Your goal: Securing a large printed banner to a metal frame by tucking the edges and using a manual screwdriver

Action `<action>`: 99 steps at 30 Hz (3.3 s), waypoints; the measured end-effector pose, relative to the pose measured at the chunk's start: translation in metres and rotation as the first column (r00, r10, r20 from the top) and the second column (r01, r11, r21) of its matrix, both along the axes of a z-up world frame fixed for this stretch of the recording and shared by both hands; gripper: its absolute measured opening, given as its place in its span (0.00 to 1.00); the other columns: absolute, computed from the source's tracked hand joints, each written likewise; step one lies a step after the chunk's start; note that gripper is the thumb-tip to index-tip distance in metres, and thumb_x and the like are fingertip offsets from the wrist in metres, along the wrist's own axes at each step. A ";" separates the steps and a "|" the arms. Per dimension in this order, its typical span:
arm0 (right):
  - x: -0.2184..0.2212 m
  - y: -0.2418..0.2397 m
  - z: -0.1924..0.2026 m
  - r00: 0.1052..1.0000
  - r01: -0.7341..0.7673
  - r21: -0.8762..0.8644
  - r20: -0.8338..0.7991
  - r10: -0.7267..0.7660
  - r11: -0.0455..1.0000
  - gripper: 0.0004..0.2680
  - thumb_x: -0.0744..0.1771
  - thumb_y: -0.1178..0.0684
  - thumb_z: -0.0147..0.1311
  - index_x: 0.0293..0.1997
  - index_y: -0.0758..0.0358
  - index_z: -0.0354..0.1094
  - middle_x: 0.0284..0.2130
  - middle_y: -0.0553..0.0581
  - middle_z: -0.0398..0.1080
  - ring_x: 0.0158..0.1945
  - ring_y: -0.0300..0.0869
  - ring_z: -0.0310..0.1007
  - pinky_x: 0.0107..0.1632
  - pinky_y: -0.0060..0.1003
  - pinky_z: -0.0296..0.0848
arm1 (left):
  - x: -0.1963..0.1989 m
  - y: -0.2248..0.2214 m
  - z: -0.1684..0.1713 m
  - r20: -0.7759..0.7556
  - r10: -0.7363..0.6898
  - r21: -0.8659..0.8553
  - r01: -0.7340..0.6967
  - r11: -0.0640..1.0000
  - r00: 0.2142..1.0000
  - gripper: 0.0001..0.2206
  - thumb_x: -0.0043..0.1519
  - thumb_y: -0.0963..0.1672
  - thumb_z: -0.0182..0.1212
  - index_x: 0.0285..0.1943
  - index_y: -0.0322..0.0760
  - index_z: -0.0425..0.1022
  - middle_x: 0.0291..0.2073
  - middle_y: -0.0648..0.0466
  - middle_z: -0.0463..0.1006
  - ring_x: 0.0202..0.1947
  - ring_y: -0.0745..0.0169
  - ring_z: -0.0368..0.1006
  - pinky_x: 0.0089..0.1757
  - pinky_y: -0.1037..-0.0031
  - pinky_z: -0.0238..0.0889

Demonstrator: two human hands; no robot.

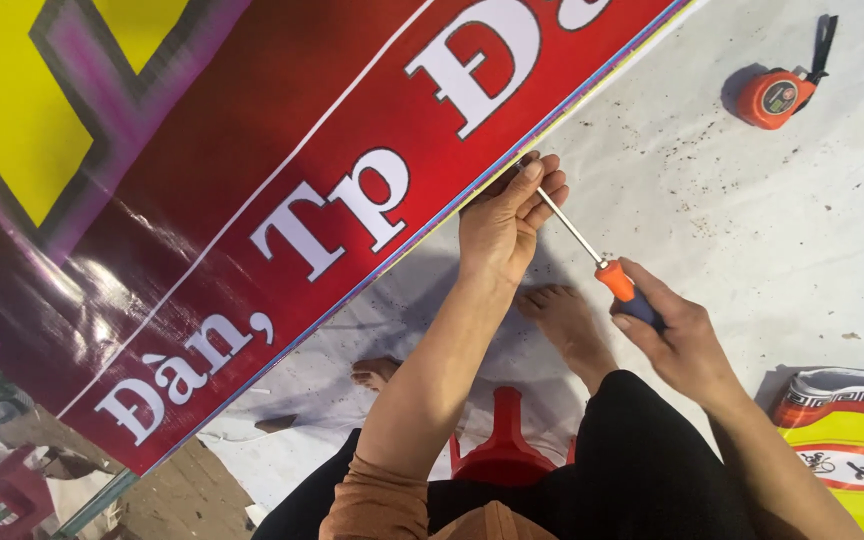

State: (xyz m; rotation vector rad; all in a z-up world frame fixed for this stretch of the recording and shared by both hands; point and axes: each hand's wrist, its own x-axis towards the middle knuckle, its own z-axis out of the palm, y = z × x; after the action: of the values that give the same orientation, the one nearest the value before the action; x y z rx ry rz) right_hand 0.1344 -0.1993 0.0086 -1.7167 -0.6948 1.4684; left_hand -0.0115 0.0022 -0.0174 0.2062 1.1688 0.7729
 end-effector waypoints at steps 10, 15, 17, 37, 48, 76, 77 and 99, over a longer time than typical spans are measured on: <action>0.024 -0.029 -0.112 0.950 -0.062 -0.110 0.298 0.093 0.992 0.20 0.67 0.62 0.57 0.69 0.67 0.64 0.40 0.62 0.74 0.38 0.47 0.72 0.43 0.38 0.68 | -0.110 -0.015 -0.002 0.095 -0.145 0.048 0.141 0.989 0.985 0.20 0.60 0.40 0.67 0.61 0.28 0.71 0.53 0.41 0.78 0.53 0.46 0.75 0.56 0.59 0.66; 0.025 -0.026 -0.180 0.853 -0.134 -0.078 0.499 0.155 0.988 0.19 0.68 0.60 0.58 0.70 0.64 0.66 0.50 0.76 0.73 0.56 0.68 0.71 0.62 0.58 0.68 | -0.198 -0.056 0.015 -0.189 -0.168 -0.076 0.156 0.985 0.968 0.26 0.61 0.44 0.67 0.68 0.36 0.66 0.56 0.38 0.78 0.55 0.47 0.77 0.56 0.55 0.68; 0.034 -0.013 -0.180 0.443 -0.304 -0.140 0.855 0.270 0.942 0.19 0.68 0.48 0.63 0.67 0.55 0.72 0.52 0.56 0.76 0.62 0.48 0.72 0.61 0.45 0.66 | -0.228 -0.067 0.032 -0.344 -0.056 -0.056 0.039 0.998 0.937 0.20 0.62 0.41 0.65 0.63 0.32 0.70 0.52 0.36 0.80 0.51 0.43 0.79 0.54 0.55 0.71; -0.223 0.139 0.053 0.397 -0.819 -0.127 0.578 0.713 0.559 0.12 0.67 0.47 0.56 0.52 0.59 0.78 0.38 0.61 0.80 0.40 0.52 0.82 0.46 0.44 0.79 | -0.323 -0.048 0.067 0.118 0.690 0.066 -0.699 0.712 0.714 0.19 0.62 0.45 0.70 0.58 0.31 0.69 0.48 0.39 0.79 0.53 0.42 0.76 0.59 0.49 0.66; -0.246 0.146 0.054 0.577 -0.605 0.612 0.778 -0.249 0.509 0.07 0.63 0.56 0.71 0.41 0.55 0.78 0.34 0.52 0.71 0.40 0.48 0.77 0.44 0.37 0.78 | -0.354 -0.100 0.105 -0.836 -0.029 0.314 0.521 0.794 0.548 0.13 0.62 0.50 0.69 0.54 0.48 0.81 0.44 0.57 0.85 0.48 0.63 0.80 0.48 0.75 0.74; -0.312 0.136 -0.014 0.143 -0.748 0.290 0.949 -0.282 0.597 0.26 0.66 0.54 0.59 0.74 0.42 0.55 0.72 0.51 0.57 0.75 0.53 0.48 0.63 0.61 0.39 | -0.385 -0.039 0.086 -0.592 0.806 0.193 0.969 0.154 -0.010 0.12 0.68 0.47 0.59 0.58 0.46 0.78 0.61 0.56 0.77 0.61 0.58 0.72 0.60 0.66 0.63; -0.295 0.139 -0.018 0.120 -0.707 0.253 0.963 -0.240 0.660 0.27 0.66 0.54 0.60 0.74 0.41 0.55 0.74 0.53 0.54 0.76 0.55 0.44 0.61 0.63 0.40 | -0.384 -0.037 0.086 -0.594 0.805 0.207 0.965 0.159 -0.005 0.12 0.68 0.48 0.58 0.58 0.46 0.78 0.61 0.56 0.77 0.61 0.59 0.72 0.60 0.66 0.62; -0.285 0.162 0.049 0.301 0.435 -0.351 -0.811 -0.502 0.829 0.19 0.71 0.48 0.48 0.67 0.72 0.55 0.59 0.81 0.60 0.67 0.70 0.59 0.70 0.67 0.62 | -0.296 -0.066 0.055 -0.023 0.729 0.069 -0.727 0.684 0.684 0.15 0.64 0.46 0.67 0.57 0.42 0.72 0.45 0.56 0.82 0.43 0.62 0.80 0.51 0.70 0.71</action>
State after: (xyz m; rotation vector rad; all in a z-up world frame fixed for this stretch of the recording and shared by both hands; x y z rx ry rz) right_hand -0.1509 -0.0371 0.0571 -0.7842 0.4420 1.6476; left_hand -0.3073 -0.0635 0.0376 -0.2301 1.2800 1.5195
